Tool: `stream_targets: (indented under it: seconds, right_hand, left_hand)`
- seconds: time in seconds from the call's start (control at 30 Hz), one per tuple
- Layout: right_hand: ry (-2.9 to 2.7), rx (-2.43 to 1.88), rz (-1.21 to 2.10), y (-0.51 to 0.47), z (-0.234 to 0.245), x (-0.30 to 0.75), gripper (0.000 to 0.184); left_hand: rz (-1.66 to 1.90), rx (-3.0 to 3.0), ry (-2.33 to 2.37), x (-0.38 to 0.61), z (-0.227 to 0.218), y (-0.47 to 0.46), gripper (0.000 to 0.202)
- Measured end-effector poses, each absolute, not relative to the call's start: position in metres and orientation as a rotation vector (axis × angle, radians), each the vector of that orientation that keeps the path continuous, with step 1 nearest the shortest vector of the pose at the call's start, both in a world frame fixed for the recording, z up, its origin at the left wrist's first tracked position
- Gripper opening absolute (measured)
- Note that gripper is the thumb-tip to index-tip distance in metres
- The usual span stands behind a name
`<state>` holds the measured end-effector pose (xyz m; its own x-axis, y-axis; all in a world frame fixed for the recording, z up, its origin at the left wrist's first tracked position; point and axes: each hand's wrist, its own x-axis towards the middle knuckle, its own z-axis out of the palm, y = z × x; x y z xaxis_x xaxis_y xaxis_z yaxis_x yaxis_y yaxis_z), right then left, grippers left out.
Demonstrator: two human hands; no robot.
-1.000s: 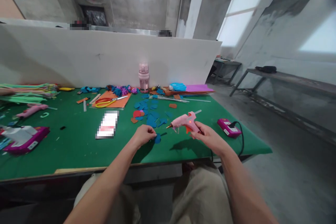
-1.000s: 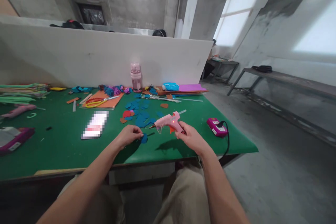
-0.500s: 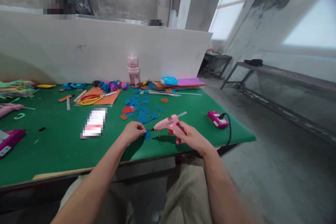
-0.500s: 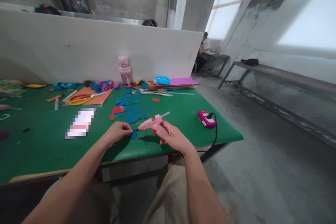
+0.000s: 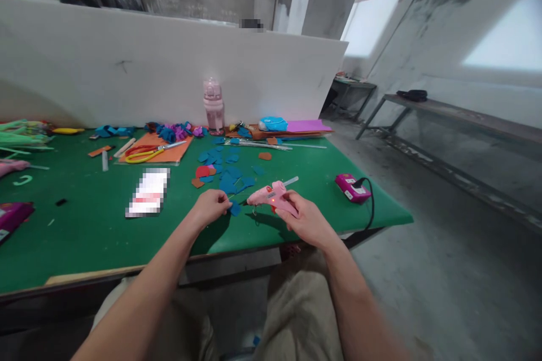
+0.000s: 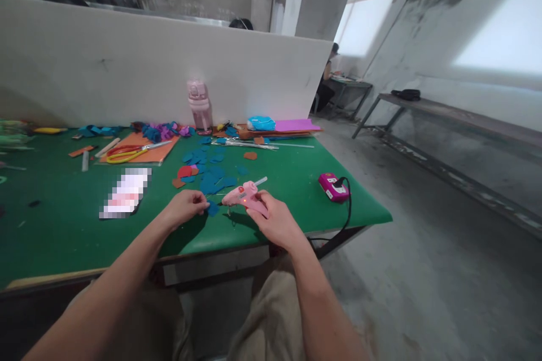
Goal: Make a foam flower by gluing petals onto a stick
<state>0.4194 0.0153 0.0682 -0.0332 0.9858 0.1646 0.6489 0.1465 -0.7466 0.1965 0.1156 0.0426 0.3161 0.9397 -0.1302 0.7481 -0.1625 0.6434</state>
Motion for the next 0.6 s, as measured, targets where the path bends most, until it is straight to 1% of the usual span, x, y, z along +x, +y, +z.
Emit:
stream_targets:
  seconds: [0.2, 0.33, 0.6]
  right_hand:
    - [-1.819, -1.546, 0.646, 0.014, 0.070, 0.415, 0.027]
    - [-1.855, -1.549, 0.640, 0.018, 0.065, 0.410, 0.027]
    - [-1.875, -1.535, 0.709, 0.023, 0.060, 0.409, 0.034]
  left_hand:
    - [0.284, 2.207, 1.470, 0.195, 0.040, 0.127, 0.018]
    - [0.281, 2.234, 1.410, 0.195, 0.038, 0.129, 0.019]
    - [0.248, 2.245, 1.302, 0.195, 0.042, 0.127, 0.020]
